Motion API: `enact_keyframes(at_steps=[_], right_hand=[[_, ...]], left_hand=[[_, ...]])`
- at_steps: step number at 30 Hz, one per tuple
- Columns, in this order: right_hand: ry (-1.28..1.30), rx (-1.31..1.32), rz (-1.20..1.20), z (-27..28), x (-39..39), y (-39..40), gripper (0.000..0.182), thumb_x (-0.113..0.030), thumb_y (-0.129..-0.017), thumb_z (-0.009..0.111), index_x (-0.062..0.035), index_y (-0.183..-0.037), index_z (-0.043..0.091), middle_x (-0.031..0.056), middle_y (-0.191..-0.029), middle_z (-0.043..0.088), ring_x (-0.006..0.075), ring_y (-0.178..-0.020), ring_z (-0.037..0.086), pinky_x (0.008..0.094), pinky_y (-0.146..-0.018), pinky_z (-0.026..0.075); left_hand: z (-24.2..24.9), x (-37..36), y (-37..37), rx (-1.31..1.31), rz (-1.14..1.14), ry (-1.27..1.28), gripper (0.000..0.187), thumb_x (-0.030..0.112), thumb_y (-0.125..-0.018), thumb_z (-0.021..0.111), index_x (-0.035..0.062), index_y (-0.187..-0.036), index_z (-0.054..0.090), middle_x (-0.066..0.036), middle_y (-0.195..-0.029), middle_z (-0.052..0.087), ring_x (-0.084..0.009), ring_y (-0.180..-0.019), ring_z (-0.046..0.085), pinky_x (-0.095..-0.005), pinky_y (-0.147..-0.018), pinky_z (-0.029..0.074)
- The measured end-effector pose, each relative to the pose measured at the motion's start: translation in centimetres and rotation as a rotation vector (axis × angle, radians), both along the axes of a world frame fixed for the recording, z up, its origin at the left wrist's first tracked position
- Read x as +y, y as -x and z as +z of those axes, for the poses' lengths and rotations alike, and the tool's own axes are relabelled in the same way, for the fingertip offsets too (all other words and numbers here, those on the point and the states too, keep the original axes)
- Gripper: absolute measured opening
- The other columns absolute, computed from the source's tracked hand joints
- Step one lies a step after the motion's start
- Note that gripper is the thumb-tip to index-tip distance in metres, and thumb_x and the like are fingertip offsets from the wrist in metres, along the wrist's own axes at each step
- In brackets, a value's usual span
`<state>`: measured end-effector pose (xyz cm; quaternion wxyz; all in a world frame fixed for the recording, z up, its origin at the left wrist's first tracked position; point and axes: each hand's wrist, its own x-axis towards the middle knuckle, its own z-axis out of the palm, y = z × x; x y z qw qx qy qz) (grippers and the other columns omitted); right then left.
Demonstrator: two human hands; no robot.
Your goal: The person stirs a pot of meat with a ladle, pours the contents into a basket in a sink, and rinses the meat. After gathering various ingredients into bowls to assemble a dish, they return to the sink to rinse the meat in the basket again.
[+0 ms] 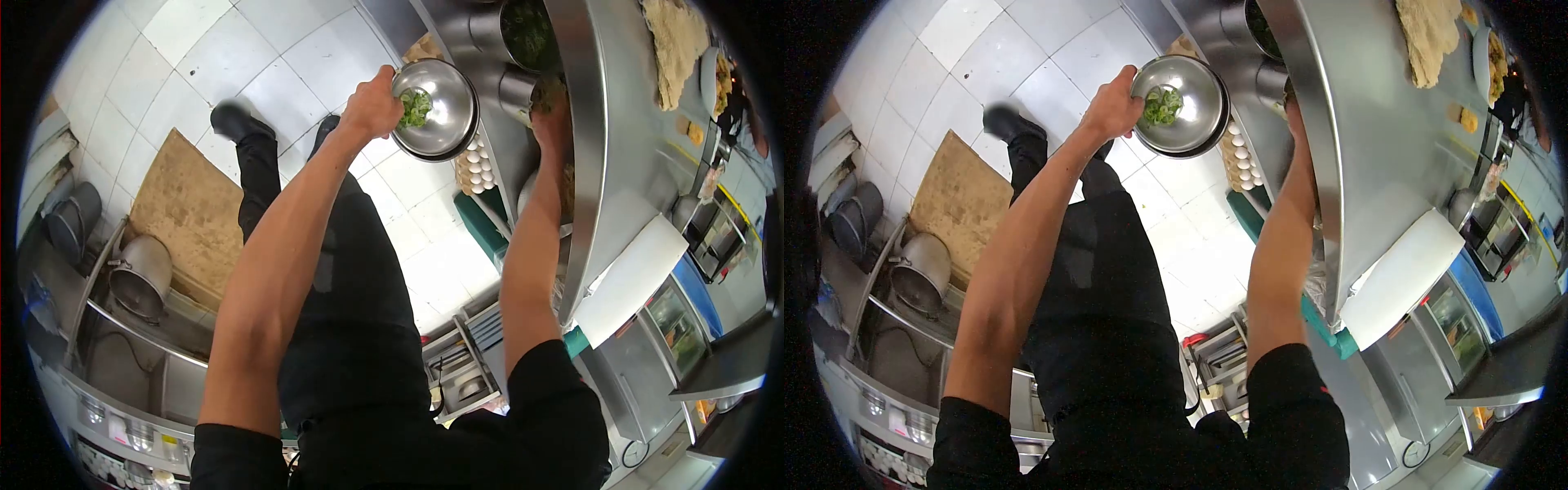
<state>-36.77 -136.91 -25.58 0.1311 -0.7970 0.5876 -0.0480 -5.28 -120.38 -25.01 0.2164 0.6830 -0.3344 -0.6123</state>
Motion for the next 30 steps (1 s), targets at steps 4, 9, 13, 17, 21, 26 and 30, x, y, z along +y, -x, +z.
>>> enact_keyframes(at_steps=[4, 9, 13, 17, 21, 26, 30], right_hand=[[-0.036, 0.213, -0.015, -1.7, -1.3, 1.0, 0.049, -0.031, -0.088, 0.050, -0.0048, -0.129, 0.048, 0.0179, -0.129, 0.049, 0.0321, -0.122, 0.044, 0.0378, -0.103, 0.032], [0.002, 0.105, -0.109, 0.3, 0.6, 0.3, 0.044, -0.022, -0.083, 0.053, -0.0039, -0.123, 0.052, 0.0180, -0.116, 0.057, 0.0337, -0.111, 0.052, 0.0391, -0.094, 0.039], [0.098, 0.336, -0.075, -1.8, 1.0, -1.4, 0.040, -0.015, -0.080, 0.056, -0.0031, -0.118, 0.055, 0.0181, -0.105, 0.064, 0.0350, -0.101, 0.059, 0.0401, -0.087, 0.045], [0.040, 0.168, -0.188, -0.3, 1.4, 0.2, 0.039, -0.015, -0.081, 0.057, -0.0044, -0.119, 0.056, 0.0166, -0.106, 0.063, 0.0320, -0.101, 0.059, 0.0380, -0.088, 0.045], [-0.088, -0.254, -0.484, 1.8, 2.8, 2.4, 0.039, -0.015, -0.081, 0.058, -0.0057, -0.119, 0.056, 0.0150, -0.107, 0.063, 0.0290, -0.101, 0.059, 0.0358, -0.088, 0.045], [-0.311, -0.722, -0.781, 7.7, 6.2, -3.2, 0.037, -0.015, -0.082, 0.059, -0.0073, -0.119, 0.057, 0.0131, -0.108, 0.063, 0.0253, -0.101, 0.059, 0.0332, -0.088, 0.045], [-0.334, -0.399, -0.510, 8.6, 9.0, -13.1, 0.037, -0.015, -0.083, 0.060, -0.0086, -0.119, 0.058, 0.0115, -0.110, 0.063, 0.0223, -0.100, 0.059, 0.0310, -0.088, 0.045]], left_hand=[[0.4, -0.4, 1.2, 0.013, -0.013, -0.015, 0.038, 0.006, -0.077, 0.046, 0.0005, -0.115, 0.042, -0.024, -0.081, 0.064, -0.0313, -0.058, 0.066, -0.0431, -0.069, 0.053], [0.7, -1.3, 1.9, 0.000, -0.060, 0.003, 0.043, 0.007, -0.076, 0.048, 0.0027, -0.118, 0.043, -0.026, -0.086, 0.064, -0.0371, -0.071, 0.066, -0.0456, -0.075, 0.051], [0.6, -1.8, 2.1, -0.035, -0.095, -0.001, 0.044, 0.008, -0.076, 0.049, 0.0030, -0.119, 0.043, -0.028, -0.090, 0.063, -0.0412, -0.084, 0.064, -0.0462, -0.079, 0.051], [0.9, -2.3, 1.8, -0.040, -0.090, 0.008, 0.043, 0.010, -0.077, 0.052, 0.0033, -0.118, 0.043, -0.029, -0.095, 0.062, -0.0435, -0.090, 0.062, -0.0466, -0.080, 0.050], [0.8, -2.8, 1.9, -0.111, -0.116, 0.083, 0.039, 0.007, -0.077, 0.049, 0.0036, -0.116, 0.042, -0.027, -0.086, 0.063, -0.0380, -0.073, 0.064, -0.0457, -0.075, 0.051], [1.2, -3.6, 1.9, -0.066, -0.087, 0.063, 0.037, 0.009, -0.077, 0.055, 0.0028, -0.112, 0.044, -0.029, -0.095, 0.062, -0.0444, -0.092, 0.061, -0.0490, -0.082, 0.049], [1.5, -4.2, 1.4, -0.087, -0.072, 0.114, 0.036, 0.009, -0.077, 0.055, 0.0025, -0.110, 0.044, -0.030, -0.094, 0.062, -0.0451, -0.092, 0.060, -0.0495, -0.082, 0.049]])
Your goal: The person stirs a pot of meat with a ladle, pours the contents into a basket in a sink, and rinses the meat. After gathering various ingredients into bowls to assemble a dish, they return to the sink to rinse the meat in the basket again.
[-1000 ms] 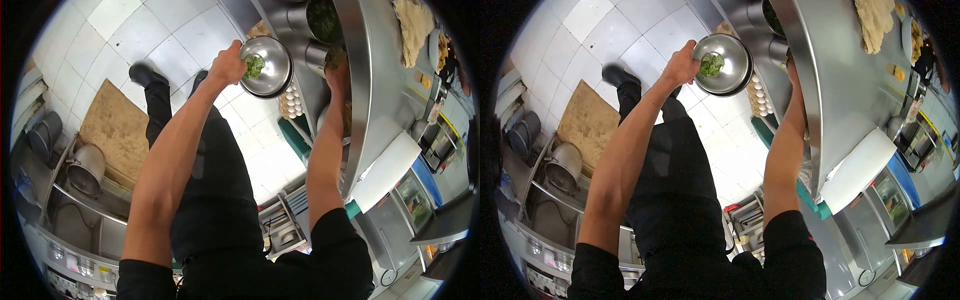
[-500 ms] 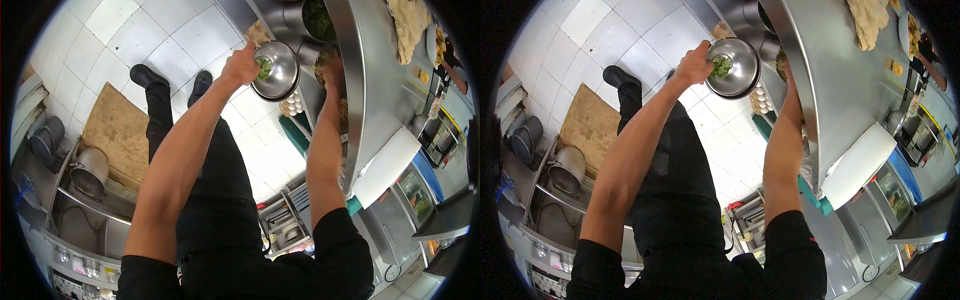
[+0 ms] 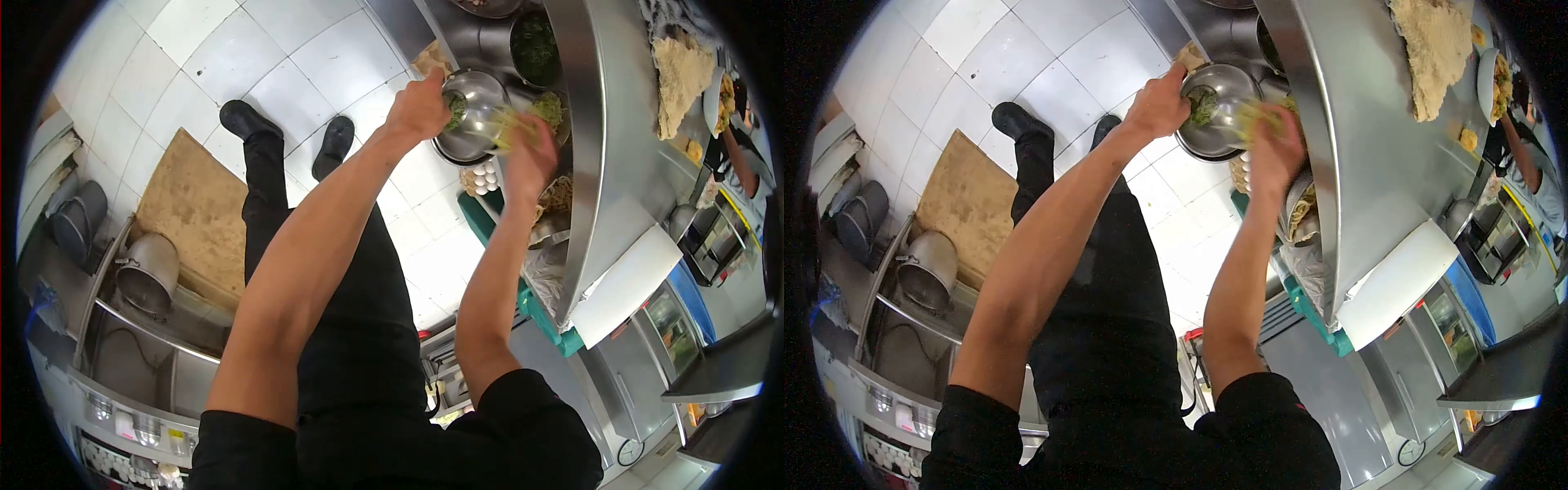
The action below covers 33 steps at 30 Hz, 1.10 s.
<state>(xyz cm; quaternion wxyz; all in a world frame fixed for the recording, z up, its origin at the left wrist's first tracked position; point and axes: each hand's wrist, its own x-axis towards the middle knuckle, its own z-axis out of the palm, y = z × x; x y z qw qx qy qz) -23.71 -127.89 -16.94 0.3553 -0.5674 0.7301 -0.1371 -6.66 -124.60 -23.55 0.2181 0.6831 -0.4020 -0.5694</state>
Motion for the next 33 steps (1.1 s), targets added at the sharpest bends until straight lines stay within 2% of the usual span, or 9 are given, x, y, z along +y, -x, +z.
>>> enact_keyframes(at_steps=[1, 4, 6, 12, 19, 26, 28, 30, 33], right_hand=[[-0.013, 0.133, 0.279, -0.2, 0.2, -1.3, 0.038, -0.016, -0.085, 0.061, -0.0107, -0.123, 0.057, 0.0114, -0.115, 0.061, 0.0211, -0.105, 0.057, 0.0298, -0.092, 0.043], [-0.096, -0.053, 0.184, -2.3, -3.1, -2.2, 0.019, -0.009, -0.082, 0.060, -0.0079, -0.101, 0.064, 0.0015, -0.089, 0.063, 0.0087, -0.069, 0.056, 0.0218, -0.060, 0.045], [0.043, -0.038, 0.209, -3.1, -7.7, -0.6, 0.021, -0.007, -0.082, 0.058, -0.0074, -0.103, 0.063, 0.0020, -0.088, 0.062, 0.0106, -0.068, 0.057, 0.0230, -0.061, 0.046], [0.323, 0.688, 0.542, -12.8, -18.6, 1.1, 0.025, -0.011, -0.080, 0.060, -0.0086, -0.105, 0.063, 0.0057, -0.093, 0.063, 0.0158, -0.077, 0.058, 0.0260, -0.069, 0.045], [0.380, 0.673, 0.456, -14.3, -18.2, 1.9, 0.030, -0.016, -0.078, 0.061, -0.0100, -0.108, 0.063, 0.0100, -0.099, 0.063, 0.0218, -0.087, 0.059, 0.0296, -0.079, 0.045], [-0.081, -0.352, -0.226, -6.1, -12.0, 1.8, 0.035, -0.021, -0.076, 0.062, -0.0114, -0.110, 0.064, 0.0143, -0.105, 0.064, 0.0277, -0.097, 0.060, 0.0331, -0.088, 0.045], [-0.113, -0.220, -0.023, -4.3, -8.5, -1.6, 0.037, -0.022, -0.076, 0.063, -0.0118, -0.111, 0.064, 0.0155, -0.107, 0.064, 0.0295, -0.100, 0.061, 0.0341, -0.091, 0.045], [0.167, 0.037, 0.495, -0.3, -3.0, -9.5, 0.030, -0.011, -0.079, 0.060, -0.0100, -0.108, 0.065, 0.0136, -0.109, 0.064, 0.0258, -0.095, 0.061, 0.0323, -0.088, 0.046], [0.001, -0.046, 0.362, 5.2, -1.1, -15.6, 0.029, -0.004, -0.076, 0.061, -0.0048, -0.105, 0.064, 0.0126, -0.104, 0.065, 0.0252, -0.089, 0.062, 0.0344, -0.083, 0.048]], left_hand=[[0.0, -0.1, -0.3, 0.010, -0.003, -0.005, 0.035, 0.009, -0.077, 0.055, 0.0024, -0.110, 0.043, -0.030, -0.094, 0.062, -0.0453, -0.092, 0.060, -0.0497, -0.082, 0.049], [-0.4, -0.3, -1.6, -0.037, 0.020, 0.058, 0.035, 0.011, -0.077, 0.055, 0.0027, -0.110, 0.043, -0.030, -0.093, 0.062, -0.0460, -0.091, 0.060, -0.0502, -0.082, 0.049], [-0.8, -0.2, -2.7, -0.045, 0.061, 0.046, 0.036, 0.011, -0.077, 0.055, 0.0038, -0.111, 0.043, -0.030, -0.093, 0.062, -0.0466, -0.091, 0.059, -0.0505, -0.082, 0.049], [-1.9, 0.5, -4.6, 0.067, 0.151, 0.013, 0.040, 0.011, -0.077, 0.049, 0.0071, -0.116, 0.042, -0.029, -0.095, 0.062, -0.0468, -0.091, 0.059, -0.0514, -0.080, 0.048], [-1.6, 1.0, -7.0, 0.105, 0.149, -0.117, 0.039, 0.011, -0.078, 0.046, 0.0064, -0.116, 0.042, -0.029, -0.095, 0.062, -0.0451, -0.089, 0.061, -0.0507, -0.080, 0.048], [-1.3, 0.4, -7.3, 0.084, 0.149, -0.134, 0.038, 0.010, -0.078, 0.047, 0.0066, -0.116, 0.042, -0.030, -0.094, 0.061, -0.0459, -0.088, 0.061, -0.0522, -0.078, 0.048], [-0.6, 0.4, -7.9, 0.077, 0.146, -0.119, 0.038, 0.011, -0.079, 0.047, 0.0071, -0.116, 0.041, -0.030, -0.095, 0.061, -0.0468, -0.089, 0.060, -0.0523, -0.078, 0.048], [0.3, 0.7, -9.1, 0.028, 0.149, -0.027, 0.038, 0.010, -0.080, 0.047, 0.0056, -0.117, 0.040, -0.029, -0.086, 0.061, -0.0439, -0.078, 0.061, -0.0507, -0.072, 0.049], [1.8, 2.2, -13.0, -0.094, 0.173, 0.181, 0.037, 0.006, -0.080, 0.047, 0.0027, -0.117, 0.040, -0.026, -0.065, 0.060, -0.0395, -0.056, 0.062, -0.0488, -0.061, 0.050]])
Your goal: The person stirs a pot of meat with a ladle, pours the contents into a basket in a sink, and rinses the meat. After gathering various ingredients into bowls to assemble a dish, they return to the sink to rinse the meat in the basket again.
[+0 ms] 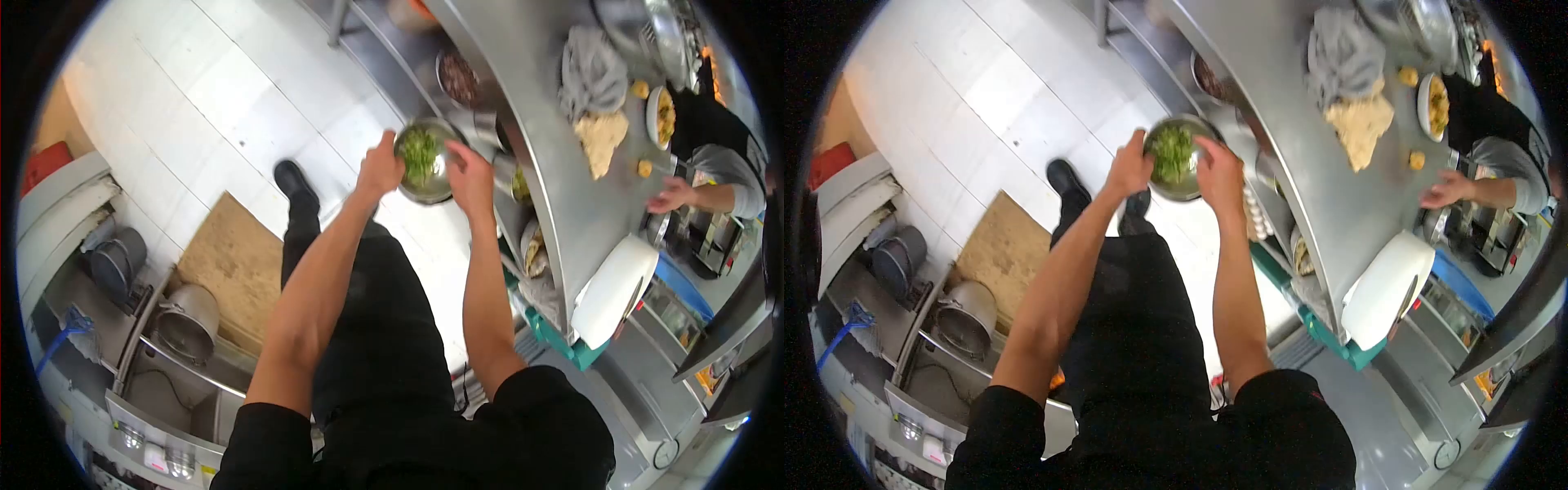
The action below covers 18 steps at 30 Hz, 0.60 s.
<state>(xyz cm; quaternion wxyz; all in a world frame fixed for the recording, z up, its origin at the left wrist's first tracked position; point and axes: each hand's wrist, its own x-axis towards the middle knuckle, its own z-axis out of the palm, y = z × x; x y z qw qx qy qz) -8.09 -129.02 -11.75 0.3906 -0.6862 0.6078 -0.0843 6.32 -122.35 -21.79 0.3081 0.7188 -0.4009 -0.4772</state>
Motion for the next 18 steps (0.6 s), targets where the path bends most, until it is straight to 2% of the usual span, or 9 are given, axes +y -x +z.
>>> enact_keyframes(at_steps=[2, 4, 5, 6, 9, 11, 13, 15, 18], right_hand=[[-0.163, -0.104, -0.284, 2.0, 0.5, -2.2, 0.028, -0.007, -0.077, 0.062, -0.0067, -0.104, 0.065, 0.0106, -0.097, 0.067, 0.0227, -0.081, 0.062, 0.0320, -0.080, 0.049], [0.071, -0.054, 0.006, 2.4, 1.7, -6.4, 0.025, -0.011, -0.076, 0.065, -0.0062, -0.100, 0.066, 0.0111, -0.094, 0.067, 0.0305, -0.084, 0.063, 0.0370, -0.081, 0.049], [0.125, 0.060, 0.336, 2.2, 2.2, -7.1, 0.023, -0.017, -0.075, 0.068, -0.0072, -0.097, 0.067, 0.0108, -0.093, 0.066, 0.0317, -0.086, 0.061, 0.0394, -0.081, 0.049], [0.249, 0.077, 0.403, 3.4, 2.1, -8.7, 0.027, -0.021, -0.074, 0.070, -0.0074, -0.096, 0.066, 0.0103, -0.095, 0.065, 0.0325, -0.090, 0.060, 0.0410, -0.082, 0.048], [0.384, 0.190, 0.102, 10.6, 0.9, -13.5, 0.035, -0.021, -0.072, 0.071, -0.0080, -0.103, 0.060, 0.0134, -0.110, 0.059, 0.0340, -0.105, 0.051, 0.0409, -0.091, 0.041], [0.254, 0.123, 0.123, 11.4, 0.3, -14.6, 0.039, -0.024, -0.071, 0.071, -0.0057, -0.102, 0.059, 0.0173, -0.107, 0.059, 0.0353, -0.102, 0.053, 0.0418, -0.088, 0.043], [0.087, -0.012, 0.109, 11.1, -0.1, -15.9, 0.041, -0.026, -0.070, 0.070, -0.0033, -0.102, 0.056, 0.0208, -0.102, 0.060, 0.0382, -0.097, 0.056, 0.0432, -0.083, 0.045], [0.064, -0.081, 0.045, 13.6, -0.7, -18.6, 0.035, -0.018, -0.074, 0.063, -0.0029, -0.104, 0.052, 0.0226, -0.097, 0.062, 0.0424, -0.093, 0.058, 0.0442, -0.080, 0.047], [0.357, -0.215, -0.014, 13.2, -1.8, -23.2, 0.033, -0.014, -0.077, 0.059, -0.0052, -0.107, 0.049, 0.0195, -0.091, 0.062, 0.0393, -0.084, 0.059, 0.0417, -0.072, 0.047]], left_hand=[[3.3, 1.0, -3.9, 0.049, 0.022, -0.044, 0.036, 0.008, -0.080, 0.048, 0.0037, -0.115, 0.041, -0.028, -0.072, 0.061, -0.0454, -0.070, 0.062, -0.0528, -0.069, 0.048], [6.5, 1.6, -7.9, -0.044, -0.013, -0.073, 0.038, 0.009, -0.080, 0.048, 0.0042, -0.117, 0.043, -0.029, -0.087, 0.062, -0.0464, -0.086, 0.060, -0.0539, -0.077, 0.045], [8.3, 2.0, -9.7, -0.045, 0.020, -0.021, 0.040, 0.011, -0.080, 0.047, 0.0051, -0.119, 0.044, -0.029, -0.101, 0.060, -0.0462, -0.099, 0.056, -0.0530, -0.083, 0.043], [9.5, 2.2, -11.8, 0.030, 0.037, -0.024, 0.040, 0.010, -0.079, 0.047, 0.0055, -0.119, 0.046, -0.030, -0.104, 0.059, -0.0461, -0.101, 0.055, -0.0504, -0.085, 0.044], [13.7, 4.0, -17.8, 0.073, 0.064, 0.097, 0.037, 0.008, -0.079, 0.046, 0.0054, -0.116, 0.047, -0.026, -0.088, 0.063, -0.0464, -0.085, 0.060, -0.0530, -0.076, 0.045], [17.6, 4.1, -21.0, 0.164, 0.083, -0.043, 0.039, 0.006, -0.079, 0.044, 0.0045, -0.118, 0.047, -0.026, -0.085, 0.063, -0.0413, -0.072, 0.063, -0.0477, -0.067, 0.049], [17.9, 3.7, -23.0, 0.019, 0.045, 0.229, 0.045, 0.006, -0.079, 0.043, 0.0051, -0.124, 0.044, -0.025, -0.082, 0.063, -0.0347, -0.057, 0.063, -0.0428, -0.056, 0.050], [20.9, 3.0, -24.8, 0.214, 0.075, 0.059, 0.050, 0.007, -0.078, 0.043, 0.0076, -0.128, 0.044, -0.022, -0.082, 0.063, -0.0277, -0.054, 0.061, -0.0395, -0.051, 0.049], [22.6, 0.3, -28.1, 0.216, 0.125, 0.055, 0.049, 0.006, -0.077, 0.041, 0.0085, -0.126, 0.047, -0.018, -0.082, 0.063, -0.0243, -0.053, 0.059, -0.0361, -0.048, 0.047]])
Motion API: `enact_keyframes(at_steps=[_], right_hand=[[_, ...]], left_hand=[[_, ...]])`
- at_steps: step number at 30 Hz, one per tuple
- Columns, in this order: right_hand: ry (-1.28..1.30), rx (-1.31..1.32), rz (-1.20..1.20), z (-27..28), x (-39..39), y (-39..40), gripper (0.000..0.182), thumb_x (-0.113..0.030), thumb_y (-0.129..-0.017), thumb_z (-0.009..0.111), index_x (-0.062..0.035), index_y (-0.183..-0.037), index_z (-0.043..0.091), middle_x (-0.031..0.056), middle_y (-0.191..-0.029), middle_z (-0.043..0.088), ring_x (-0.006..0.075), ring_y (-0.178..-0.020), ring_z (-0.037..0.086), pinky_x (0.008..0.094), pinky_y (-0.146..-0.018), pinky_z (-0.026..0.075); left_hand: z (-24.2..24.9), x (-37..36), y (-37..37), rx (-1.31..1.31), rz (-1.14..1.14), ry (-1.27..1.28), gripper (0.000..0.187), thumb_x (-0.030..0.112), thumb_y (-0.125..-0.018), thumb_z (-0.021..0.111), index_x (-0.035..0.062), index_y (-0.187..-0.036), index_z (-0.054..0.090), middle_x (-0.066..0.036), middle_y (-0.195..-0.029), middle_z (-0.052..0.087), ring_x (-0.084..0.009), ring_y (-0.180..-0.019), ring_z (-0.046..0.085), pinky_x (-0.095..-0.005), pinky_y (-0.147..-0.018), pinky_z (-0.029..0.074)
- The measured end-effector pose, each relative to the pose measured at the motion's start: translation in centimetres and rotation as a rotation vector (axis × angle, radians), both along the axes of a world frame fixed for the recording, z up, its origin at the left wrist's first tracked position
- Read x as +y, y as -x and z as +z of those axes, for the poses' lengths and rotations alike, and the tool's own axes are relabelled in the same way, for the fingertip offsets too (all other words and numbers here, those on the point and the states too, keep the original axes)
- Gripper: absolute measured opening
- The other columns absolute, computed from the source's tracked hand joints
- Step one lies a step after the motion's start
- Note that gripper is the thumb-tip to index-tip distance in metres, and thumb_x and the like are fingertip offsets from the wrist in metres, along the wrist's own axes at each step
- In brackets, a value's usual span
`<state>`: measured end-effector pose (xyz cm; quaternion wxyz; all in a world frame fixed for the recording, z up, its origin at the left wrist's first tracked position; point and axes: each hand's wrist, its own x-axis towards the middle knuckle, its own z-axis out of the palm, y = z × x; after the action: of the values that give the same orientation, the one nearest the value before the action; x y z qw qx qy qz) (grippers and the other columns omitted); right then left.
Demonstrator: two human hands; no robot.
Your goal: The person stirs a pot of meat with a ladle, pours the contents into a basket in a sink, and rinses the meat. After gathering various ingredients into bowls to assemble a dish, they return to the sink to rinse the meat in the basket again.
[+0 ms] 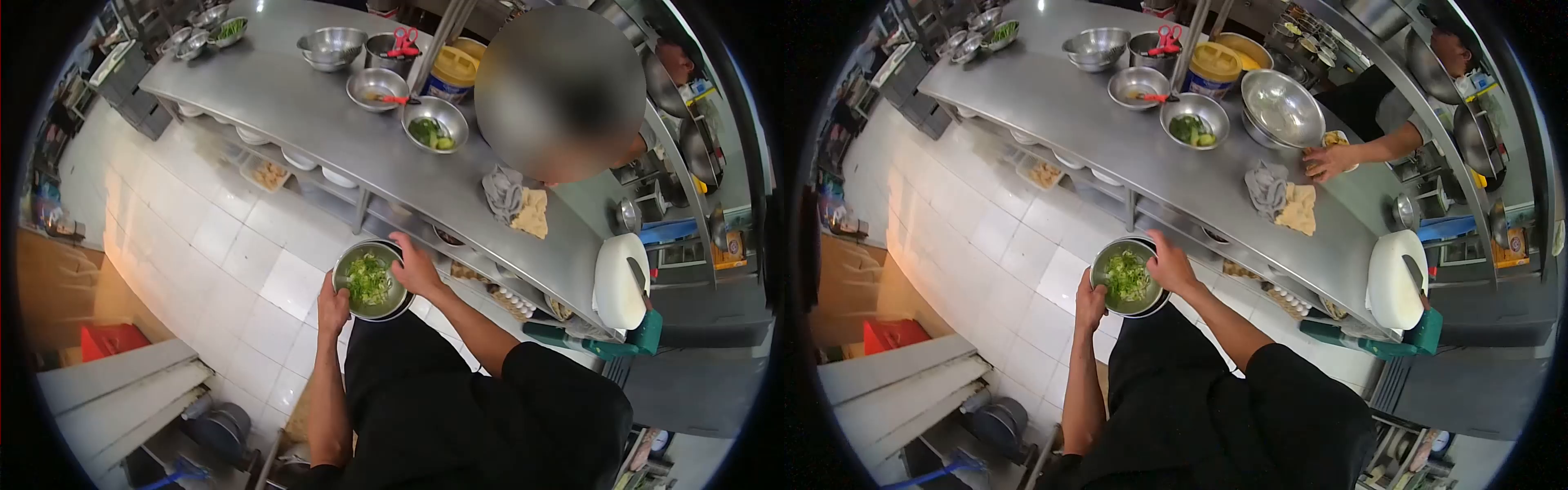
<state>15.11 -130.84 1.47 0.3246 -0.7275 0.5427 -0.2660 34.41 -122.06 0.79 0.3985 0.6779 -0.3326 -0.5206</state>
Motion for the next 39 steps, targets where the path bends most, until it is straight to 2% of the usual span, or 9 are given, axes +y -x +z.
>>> enact_keyframes(at_steps=[8, 11, 14, 18, 22, 27, 33, 35, 39], right_hand=[[-0.033, -0.001, 0.039, -1.1, -11.6, -12.7, 0.015, -0.009, -0.073, 0.058, -0.0024, -0.079, 0.047, 0.0181, -0.067, 0.055, 0.0400, -0.067, 0.056, 0.0440, -0.059, 0.043], [-0.100, -0.023, 0.175, 0.2, -17.1, -18.9, 0.015, -0.013, -0.073, 0.057, 0.0010, -0.072, 0.050, 0.0203, -0.068, 0.056, 0.0376, -0.066, 0.055, 0.0435, -0.059, 0.042], [-0.192, -0.209, 0.357, 1.9, -22.2, -24.5, 0.016, -0.012, -0.075, 0.055, 0.0015, -0.069, 0.049, 0.0133, -0.059, 0.049, 0.0224, -0.054, 0.049, 0.0385, -0.053, 0.038], [-0.557, -0.398, 0.443, 4.3, -26.5, -32.5, 0.015, -0.012, -0.079, 0.056, -0.0032, -0.068, 0.050, -0.0019, -0.058, 0.039, 0.0076, -0.053, 0.036, 0.0299, -0.046, 0.030], [-0.595, -0.781, 0.344, 4.0, -30.4, -39.3, 0.020, -0.013, -0.079, 0.058, -0.0074, -0.066, 0.046, -0.0046, -0.058, 0.037, 0.0072, -0.053, 0.034, 0.0276, -0.046, 0.029], [-0.342, -0.531, 0.035, 2.3, -39.8, -38.9, 0.018, -0.013, -0.077, 0.058, -0.0063, -0.066, 0.046, -0.0025, -0.058, 0.040, 0.0080, -0.055, 0.036, 0.0298, -0.047, 0.031], [-0.307, -0.481, -0.385, -0.2, -44.1, -39.5, 0.011, -0.008, -0.078, 0.056, -0.0069, -0.069, 0.050, -0.0020, -0.062, 0.043, 0.0061, -0.054, 0.038, 0.0244, -0.043, 0.029], [-0.344, -0.505, -0.461, 1.2, -43.5, -40.8, 0.011, -0.007, -0.077, 0.056, -0.0066, -0.068, 0.050, -0.0019, -0.060, 0.043, 0.0063, -0.053, 0.039, 0.0243, -0.043, 0.030], [-0.227, -0.398, -0.675, 3.2, -42.2, -41.0, 0.016, -0.006, -0.075, 0.057, -0.0044, -0.064, 0.045, 0.0004, -0.059, 0.046, 0.0079, -0.052, 0.040, 0.0277, -0.044, 0.033]], left_hand=[[1.6, -9.5, -11.5, -0.078, 0.101, 0.042, 0.051, 0.003, -0.077, 0.040, 0.0068, -0.127, 0.047, -0.012, -0.069, 0.059, -0.0172, -0.047, 0.054, -0.0319, -0.041, 0.044], [2.2, -12.7, -17.3, -0.053, 0.119, 0.019, 0.047, 0.029, -0.091, 0.049, 0.0061, -0.131, 0.043, -0.013, -0.084, 0.061, -0.0166, -0.051, 0.056, -0.0294, -0.041, 0.045], [3.7, -14.9, -24.6, 0.268, 0.288, -0.055, 0.069, 0.064, -0.092, 0.025, 0.0095, -0.133, 0.040, -0.007, -0.091, 0.060, -0.0139, -0.066, 0.057, -0.0259, -0.045, 0.044], [5.6, -17.7, -31.9, 0.120, 0.354, 0.019, 0.047, 0.046, -0.097, 0.035, 0.0090, -0.123, 0.048, -0.005, -0.083, 0.059, -0.0108, -0.061, 0.055, -0.0246, -0.043, 0.043], [4.6, -20.6, -38.9, 0.016, 0.512, 0.093, 0.027, 0.023, -0.091, 0.047, 0.0024, -0.107, 0.056, -0.003, -0.067, 0.054, -0.0093, -0.048, 0.048, -0.0234, -0.038, 0.035], [4.4, -23.3, -49.1, -0.038, 0.677, -0.023, 0.027, 0.013, -0.081, 0.047, -0.0006, -0.101, 0.057, -0.005, -0.070, 0.056, -0.0104, -0.049, 0.047, -0.0252, -0.039, 0.034], [6.5, -35.2, -58.1, 0.045, 0.288, 0.051, 0.035, 0.012, -0.081, 0.047, -0.0031, -0.111, 0.057, -0.008, -0.089, 0.062, -0.0134, -0.078, 0.057, -0.0266, -0.067, 0.046], [7.1, -40.9, -58.6, 0.105, 0.151, 0.158, 0.028, 0.009, -0.081, 0.047, 0.0000, -0.103, 0.060, -0.003, -0.070, 0.057, -0.0119, -0.055, 0.052, -0.0260, -0.045, 0.039], [6.7, -50.9, -58.8, 0.064, -0.136, 0.200, 0.028, 0.009, -0.080, 0.045, -0.0006, -0.103, 0.058, -0.005, -0.068, 0.057, -0.0141, -0.051, 0.053, -0.0273, -0.041, 0.041]])
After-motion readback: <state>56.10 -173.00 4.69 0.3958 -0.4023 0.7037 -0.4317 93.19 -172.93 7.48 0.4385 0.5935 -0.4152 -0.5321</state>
